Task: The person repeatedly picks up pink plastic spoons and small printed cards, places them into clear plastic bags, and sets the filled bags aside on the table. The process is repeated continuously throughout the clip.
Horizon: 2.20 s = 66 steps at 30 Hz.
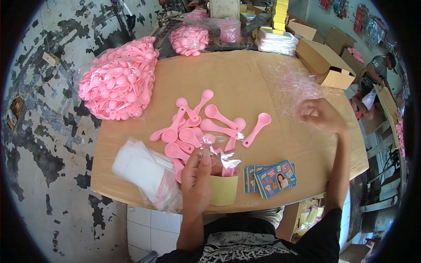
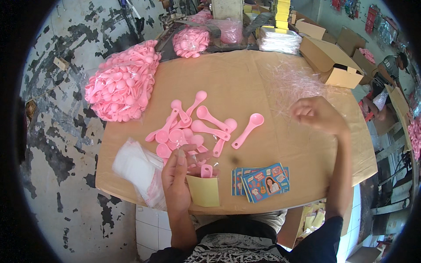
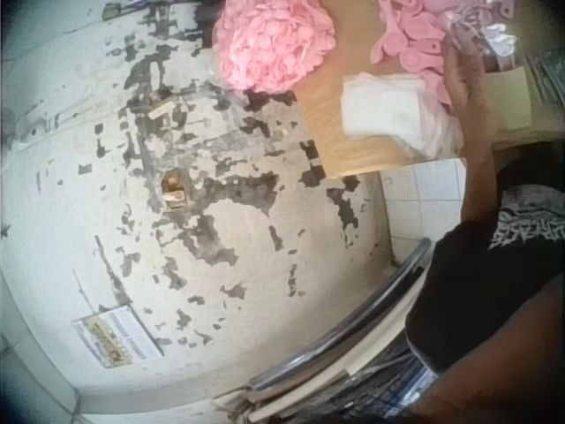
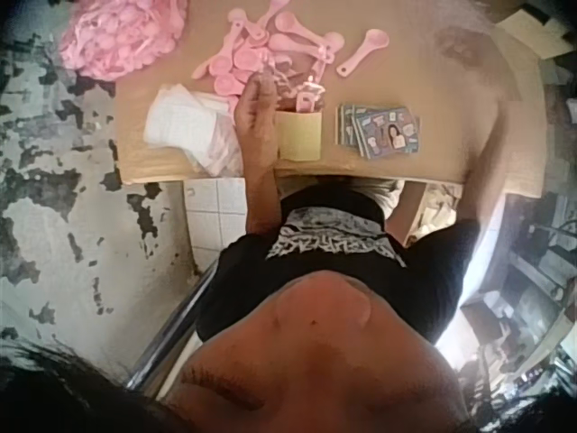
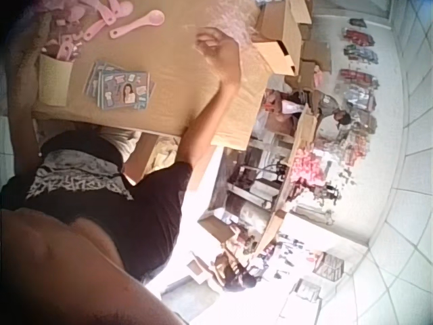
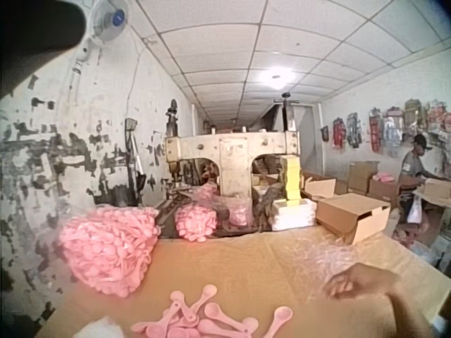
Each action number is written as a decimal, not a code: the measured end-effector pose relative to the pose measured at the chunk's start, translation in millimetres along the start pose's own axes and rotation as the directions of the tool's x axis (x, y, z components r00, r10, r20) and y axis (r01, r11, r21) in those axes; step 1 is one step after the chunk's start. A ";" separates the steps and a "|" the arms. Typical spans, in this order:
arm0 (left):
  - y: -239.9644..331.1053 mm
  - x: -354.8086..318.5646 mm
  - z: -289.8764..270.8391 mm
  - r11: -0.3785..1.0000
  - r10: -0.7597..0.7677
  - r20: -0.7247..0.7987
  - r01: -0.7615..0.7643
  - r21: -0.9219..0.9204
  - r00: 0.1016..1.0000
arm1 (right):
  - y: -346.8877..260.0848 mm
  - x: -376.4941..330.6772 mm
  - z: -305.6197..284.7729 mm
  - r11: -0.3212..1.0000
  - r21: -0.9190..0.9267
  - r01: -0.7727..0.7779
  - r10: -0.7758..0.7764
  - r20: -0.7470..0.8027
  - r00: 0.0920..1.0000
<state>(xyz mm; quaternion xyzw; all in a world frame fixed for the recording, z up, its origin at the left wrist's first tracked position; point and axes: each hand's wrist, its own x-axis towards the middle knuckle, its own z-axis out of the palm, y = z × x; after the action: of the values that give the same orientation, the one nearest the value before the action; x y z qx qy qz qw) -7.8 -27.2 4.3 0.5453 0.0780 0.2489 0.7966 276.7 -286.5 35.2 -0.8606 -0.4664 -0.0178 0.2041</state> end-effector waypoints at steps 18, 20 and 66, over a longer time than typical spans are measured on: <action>-21.3 7.0 11.6 0.997 0.033 -0.111 -0.025 0.071 0.993 | -159.3 8.0 73.3 0.564 0.815 0.136 -0.244 0.007 0.970; -22.0 7.7 17.0 0.994 0.060 -0.106 -0.050 0.099 0.993 | -154.9 10.4 71.2 0.572 0.806 0.151 -0.280 0.019 0.960; -13.0 5.0 -16.8 0.960 -0.129 0.291 0.046 0.275 0.948 | -140.6 10.7 53.1 0.634 0.437 0.638 -0.643 -0.161 0.749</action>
<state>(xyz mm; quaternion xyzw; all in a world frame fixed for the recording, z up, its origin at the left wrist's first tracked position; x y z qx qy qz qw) -6.1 -14.5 -13.4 0.6746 0.0106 0.1131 0.7294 160.4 -190.8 36.0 -0.5635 -0.7319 0.0279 0.3821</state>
